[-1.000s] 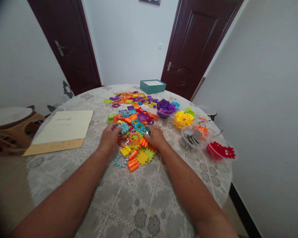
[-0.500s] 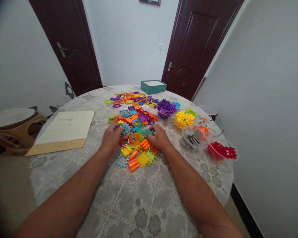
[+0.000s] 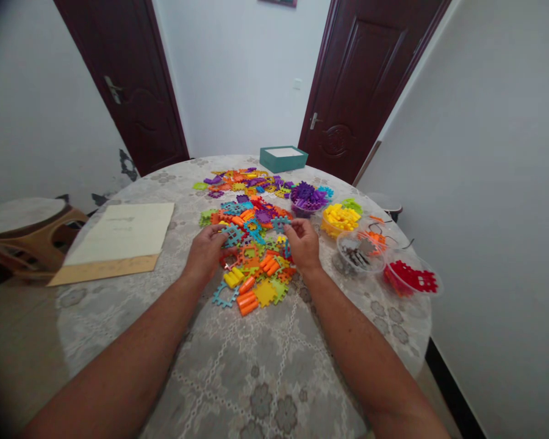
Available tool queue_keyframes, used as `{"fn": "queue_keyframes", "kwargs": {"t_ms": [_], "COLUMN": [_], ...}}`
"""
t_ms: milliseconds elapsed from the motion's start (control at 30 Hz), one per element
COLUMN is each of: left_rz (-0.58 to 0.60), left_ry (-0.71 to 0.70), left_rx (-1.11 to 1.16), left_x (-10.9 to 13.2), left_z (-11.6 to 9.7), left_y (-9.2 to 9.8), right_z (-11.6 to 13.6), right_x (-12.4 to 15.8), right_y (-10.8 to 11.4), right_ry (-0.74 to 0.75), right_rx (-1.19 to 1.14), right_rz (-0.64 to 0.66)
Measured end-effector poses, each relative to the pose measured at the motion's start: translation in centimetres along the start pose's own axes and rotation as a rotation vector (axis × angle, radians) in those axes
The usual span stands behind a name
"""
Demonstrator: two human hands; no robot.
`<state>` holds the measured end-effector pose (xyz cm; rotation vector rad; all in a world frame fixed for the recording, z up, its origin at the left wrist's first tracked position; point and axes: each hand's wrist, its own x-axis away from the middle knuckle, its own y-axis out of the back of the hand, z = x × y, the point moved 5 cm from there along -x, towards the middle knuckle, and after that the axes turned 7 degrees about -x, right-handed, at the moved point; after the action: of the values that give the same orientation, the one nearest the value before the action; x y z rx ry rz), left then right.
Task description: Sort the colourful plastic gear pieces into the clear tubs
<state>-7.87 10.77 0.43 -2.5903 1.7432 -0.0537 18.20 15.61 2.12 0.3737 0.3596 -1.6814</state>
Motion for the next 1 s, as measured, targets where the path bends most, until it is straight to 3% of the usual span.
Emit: {"fn": "queue_keyframes", "kwargs": {"t_ms": [133, 333, 433, 567, 700, 800, 1000], "left_rz": [0.071, 0.285, 0.35, 0.382, 0.418, 0.423, 0.297], "left_ry": [-0.02, -0.071, -0.058, -0.047, -0.089, -0.135, -0.15], "left_rx": [0.05, 0.005, -0.056, -0.122, -0.212, -0.3, -0.222], "left_x": [0.3, 1.2, 1.4, 1.7, 2.1, 2.3, 2.1], "left_z": [-0.5, -0.9, -0.8, -1.1, -1.9, -2.4, -2.8], "left_y": [-0.5, -1.9, -2.4, -2.5, -2.4, -2.3, -1.6], "right_z": [0.6, 1.7, 1.5, 1.4, 1.0, 1.1, 2.0], "right_x": [-0.2, 2.1, 3.0, 3.1, 3.2, 3.3, 2.1], "right_y": [0.0, -3.5, -4.8, -5.0, -5.4, -5.5, -4.2], "right_ry": [-0.078, -0.059, -0.046, -0.089, -0.227, -0.239, -0.256], "right_rx": [-0.087, -0.011, 0.052, 0.02, -0.195, -0.161, -0.145], "right_rz": [-0.063, 0.258, 0.325, 0.342, 0.486, 0.578, 0.49]}}
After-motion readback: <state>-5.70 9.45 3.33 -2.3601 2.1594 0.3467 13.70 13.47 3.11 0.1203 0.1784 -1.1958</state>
